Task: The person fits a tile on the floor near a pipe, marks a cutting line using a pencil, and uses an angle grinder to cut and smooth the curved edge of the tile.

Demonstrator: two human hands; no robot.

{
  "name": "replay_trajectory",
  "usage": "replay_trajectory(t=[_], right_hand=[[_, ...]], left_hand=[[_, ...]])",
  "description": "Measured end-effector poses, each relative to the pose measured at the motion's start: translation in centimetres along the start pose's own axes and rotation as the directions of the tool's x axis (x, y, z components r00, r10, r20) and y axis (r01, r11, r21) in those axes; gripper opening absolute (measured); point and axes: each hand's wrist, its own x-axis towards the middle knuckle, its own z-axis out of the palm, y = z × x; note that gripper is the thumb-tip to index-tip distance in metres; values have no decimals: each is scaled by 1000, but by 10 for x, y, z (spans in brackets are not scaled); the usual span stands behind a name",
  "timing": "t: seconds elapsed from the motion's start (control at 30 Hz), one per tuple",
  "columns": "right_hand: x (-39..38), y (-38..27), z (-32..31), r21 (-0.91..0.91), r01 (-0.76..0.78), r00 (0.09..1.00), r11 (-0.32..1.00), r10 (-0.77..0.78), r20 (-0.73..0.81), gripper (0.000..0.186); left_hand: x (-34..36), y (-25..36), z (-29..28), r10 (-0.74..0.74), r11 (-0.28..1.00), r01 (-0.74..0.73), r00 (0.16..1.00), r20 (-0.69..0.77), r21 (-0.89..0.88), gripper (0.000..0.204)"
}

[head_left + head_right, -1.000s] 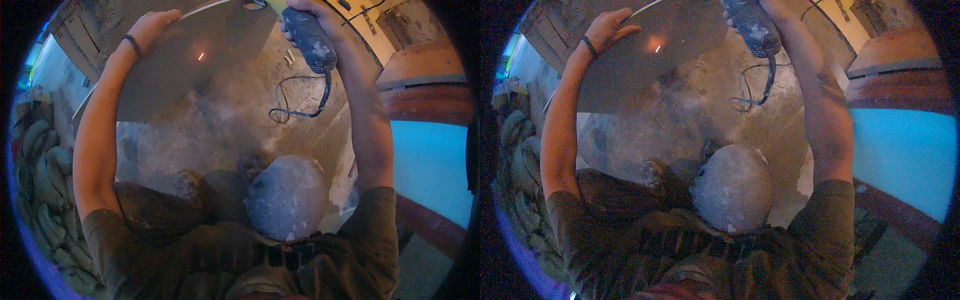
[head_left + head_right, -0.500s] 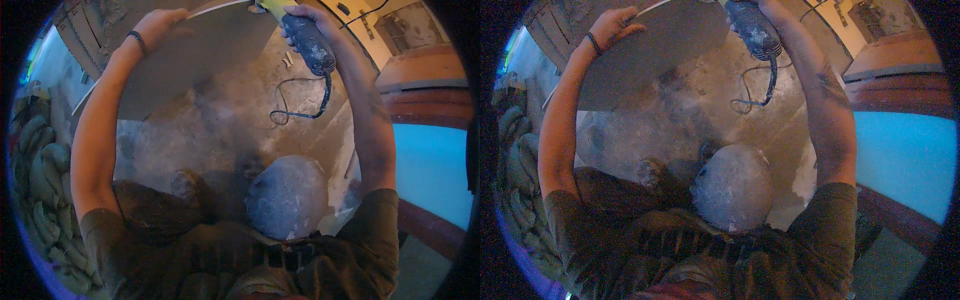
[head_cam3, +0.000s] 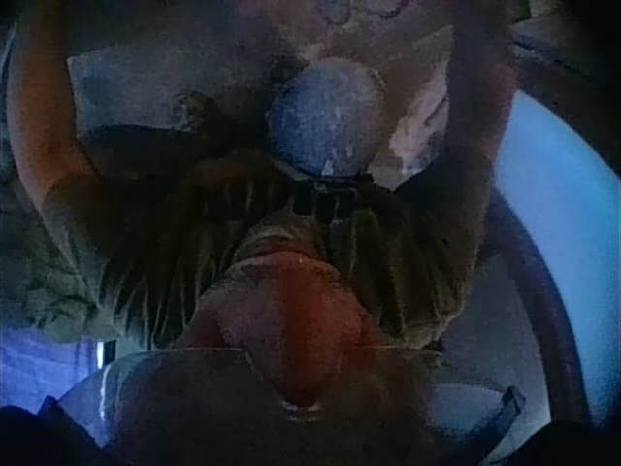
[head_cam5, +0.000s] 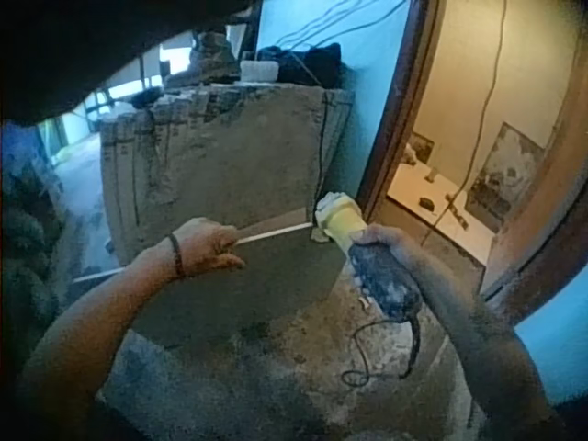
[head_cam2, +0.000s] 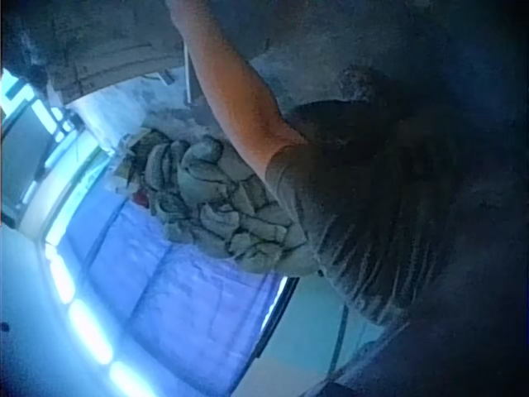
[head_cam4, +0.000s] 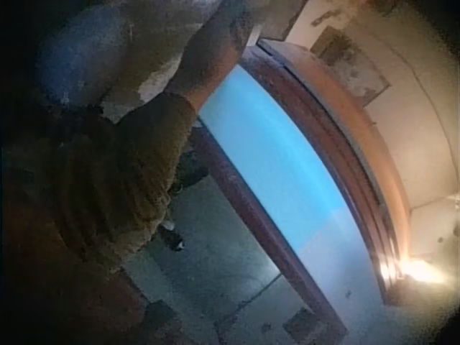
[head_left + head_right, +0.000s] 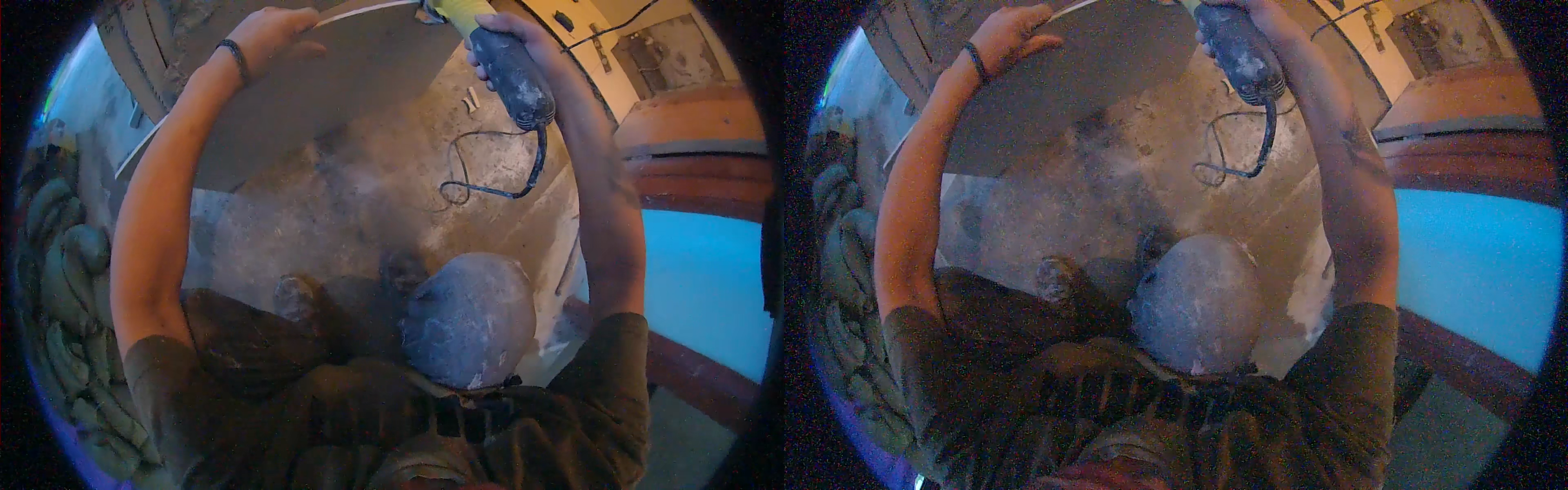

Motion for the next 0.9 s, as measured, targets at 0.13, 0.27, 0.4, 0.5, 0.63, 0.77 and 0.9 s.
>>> replay_trajectory(t=[0.13, 0.27, 0.4, 0.5, 0.63, 0.77, 0.9], right_hand=[[1, 1, -4, 59, -38, 999, 998, 37, 18, 47], [3, 0, -12, 40, -12, 998, 999, 10, 59, 47], [-4, -5, -9, 26, -9, 1000, 1000, 9, 1, 45], [2, 0, -7, 65, -53, 996, 996, 47, 81, 45], [6, 2, 2, 17, -49, 999, 999, 49, -15, 46], [9, 5, 1, 6, -8, 999, 1000, 8, -31, 46], [7, 6, 2, -81, -2, 996, 997, -5, -87, 45]], left_hand=[[2, 0, -2, -5, 1000, 5, 1000, -22, 8, 39], [1, -4, 7, 25, 1000, -24, 998, -65, 9, 37], [1, -6, 10, 82, 996, -84, 992, -97, -11, 38], [0, -9, 10, 55, 998, -55, 996, -70, -4, 39], [-3, -19, 14, 120, 993, -121, 985, -122, 6, 39], [-4, -17, 13, 96, 994, -100, 991, -92, -42, 39], [-2, -17, 11, 38, 999, -39, 999, -29, -30, 40]])
